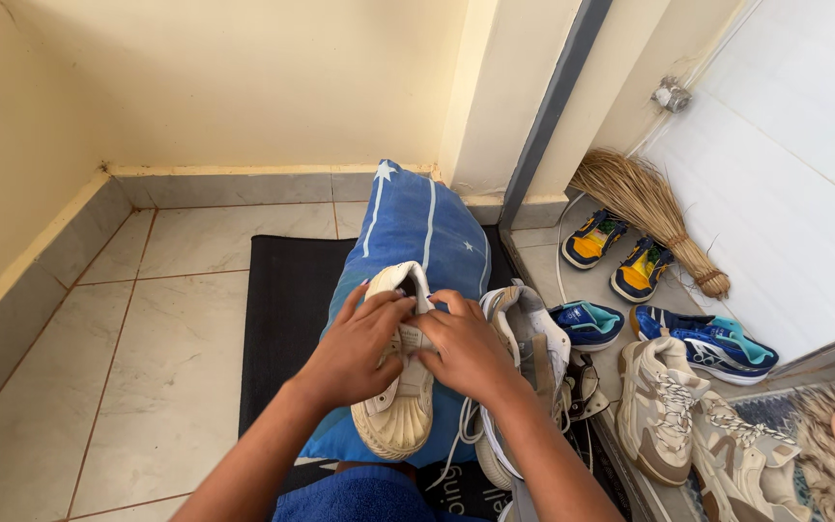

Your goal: The person sits on the floor and laces two different pairs of shoes. They first lace a beige high-top sneaker, then switch to a white low-top sneaker, threading the laces through the eyelets and tying them.

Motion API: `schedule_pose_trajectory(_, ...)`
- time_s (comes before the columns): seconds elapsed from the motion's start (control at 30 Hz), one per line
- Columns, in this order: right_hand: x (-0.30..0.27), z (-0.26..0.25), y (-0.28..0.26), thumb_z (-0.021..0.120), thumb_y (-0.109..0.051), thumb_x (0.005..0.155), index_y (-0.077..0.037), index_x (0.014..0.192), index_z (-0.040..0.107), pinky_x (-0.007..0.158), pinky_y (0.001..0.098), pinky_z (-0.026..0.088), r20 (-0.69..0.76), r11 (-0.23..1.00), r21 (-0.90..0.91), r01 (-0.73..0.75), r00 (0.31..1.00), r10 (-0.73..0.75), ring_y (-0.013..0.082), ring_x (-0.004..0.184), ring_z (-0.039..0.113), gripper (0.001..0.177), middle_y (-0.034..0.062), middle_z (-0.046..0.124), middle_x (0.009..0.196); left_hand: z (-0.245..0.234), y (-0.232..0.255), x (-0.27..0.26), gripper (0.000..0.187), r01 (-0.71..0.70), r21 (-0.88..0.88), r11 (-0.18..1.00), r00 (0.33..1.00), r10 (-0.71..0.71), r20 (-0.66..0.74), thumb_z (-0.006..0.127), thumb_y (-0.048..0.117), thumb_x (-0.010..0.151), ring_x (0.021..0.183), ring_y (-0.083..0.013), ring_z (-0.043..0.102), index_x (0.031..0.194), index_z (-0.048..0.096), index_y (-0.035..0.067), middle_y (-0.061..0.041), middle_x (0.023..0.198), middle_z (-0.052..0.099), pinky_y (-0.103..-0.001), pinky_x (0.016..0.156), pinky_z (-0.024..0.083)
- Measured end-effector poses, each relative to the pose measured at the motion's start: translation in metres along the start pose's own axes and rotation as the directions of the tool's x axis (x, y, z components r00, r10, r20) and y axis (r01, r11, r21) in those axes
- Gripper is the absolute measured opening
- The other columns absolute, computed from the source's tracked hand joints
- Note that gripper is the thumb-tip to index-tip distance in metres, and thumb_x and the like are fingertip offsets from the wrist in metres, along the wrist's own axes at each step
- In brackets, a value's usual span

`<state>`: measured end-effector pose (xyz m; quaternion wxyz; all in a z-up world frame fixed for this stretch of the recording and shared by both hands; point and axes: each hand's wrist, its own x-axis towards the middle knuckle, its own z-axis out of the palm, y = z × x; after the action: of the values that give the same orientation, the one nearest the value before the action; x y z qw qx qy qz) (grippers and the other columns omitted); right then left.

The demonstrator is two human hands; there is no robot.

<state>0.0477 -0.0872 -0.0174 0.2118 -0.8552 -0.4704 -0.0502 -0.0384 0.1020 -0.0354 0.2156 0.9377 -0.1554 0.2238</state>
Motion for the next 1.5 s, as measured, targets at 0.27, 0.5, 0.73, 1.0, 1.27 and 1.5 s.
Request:
schedule_pose_trajectory(0.27,-0.017,-0.005,0.013,0.073,-0.023,0.090,-0.015,0.124,0.069,0.105,0.0433,0.043,-0.062,0.951,0.306,-0.034,0.997,0.056,0.0287,0.124,0.057,0.035,0.0082,0.066,0.128,-0.008,-0.028,0.044,0.035,0.183,-0.136,0.974,0.886,-0.103,0.452,0.064,0.041,0.097,0.077,-0.0300,0.069,0.082,0.074,0.010,-0.013,0.070,0.069,-0.044,0.129,0.022)
schedule_pose_trajectory(0.5,-0.085,0.033,0.090,0.062,-0.028,0.096,-0.011,0.131,0.060,0.098,0.0331,0.051,-0.192,0.569,0.802,-0.184,0.822,0.536,0.0167,0.118,0.066,0.039,0.0064,0.071,0.126,-0.011,-0.010,0.036,0.013,0.242,-0.197,0.950,0.965,-0.215,0.148,0.065,0.021,0.094,0.083,-0.0307,0.067,0.095,0.063,0.008,-0.009,0.075,0.071,-0.046,0.103,0.043)
schedule_pose_trajectory(0.73,-0.186,0.056,0.149,0.082,-0.015,0.083,-0.004,0.095,0.073,0.064,0.0238,0.051,0.104,0.486,0.661,-0.572,0.710,0.696,0.0085,0.070,0.064,0.018,0.0002,0.072,0.079,0.032,0.074,-0.002,0.009,0.054,-0.239,0.969,0.837,-0.175,-0.519,0.066,0.005,0.094,0.087,-0.0335,0.066,0.101,0.061,0.004,-0.014,0.091,0.066,-0.045,0.080,0.050)
schedule_pose_trajectory(1.0,-0.140,0.088,0.080,0.071,-0.012,0.089,-0.008,0.115,0.070,0.051,0.0250,0.041,0.121,0.397,0.761,-0.514,0.713,0.691,0.0103,0.056,0.055,0.026,0.0042,0.069,0.073,0.198,0.093,-0.012,0.029,0.771,-0.256,0.583,0.634,-0.740,0.225,0.066,0.015,0.091,0.084,-0.0445,0.070,0.109,0.054,-0.004,-0.025,0.088,0.070,-0.052,0.072,0.056)
schedule_pose_trajectory(1.27,-0.111,0.040,0.061,0.053,-0.026,0.103,-0.011,0.125,0.068,0.063,0.0262,0.046,0.082,0.546,0.716,-0.435,0.829,0.553,0.0105,0.067,0.055,0.031,0.0021,0.062,0.076,0.125,0.096,0.013,0.016,0.492,-0.429,0.757,0.841,-0.541,0.008,0.064,0.016,0.093,0.073,-0.0422,0.069,0.082,0.072,0.007,-0.021,0.075,0.071,-0.051,0.065,0.052)
schedule_pose_trajectory(1.5,-0.083,-0.005,0.083,0.045,-0.043,0.102,-0.013,0.094,0.058,0.082,0.0316,0.049,-0.056,0.602,0.738,-0.306,0.861,0.505,0.0150,0.086,0.056,0.033,-0.0002,0.054,0.089,-0.024,0.103,0.087,0.014,0.268,-0.915,0.302,0.834,-0.548,0.063,0.071,0.027,0.092,0.088,-0.0152,0.059,0.093,0.067,0.014,0.000,0.088,0.065,-0.028,0.082,0.047)
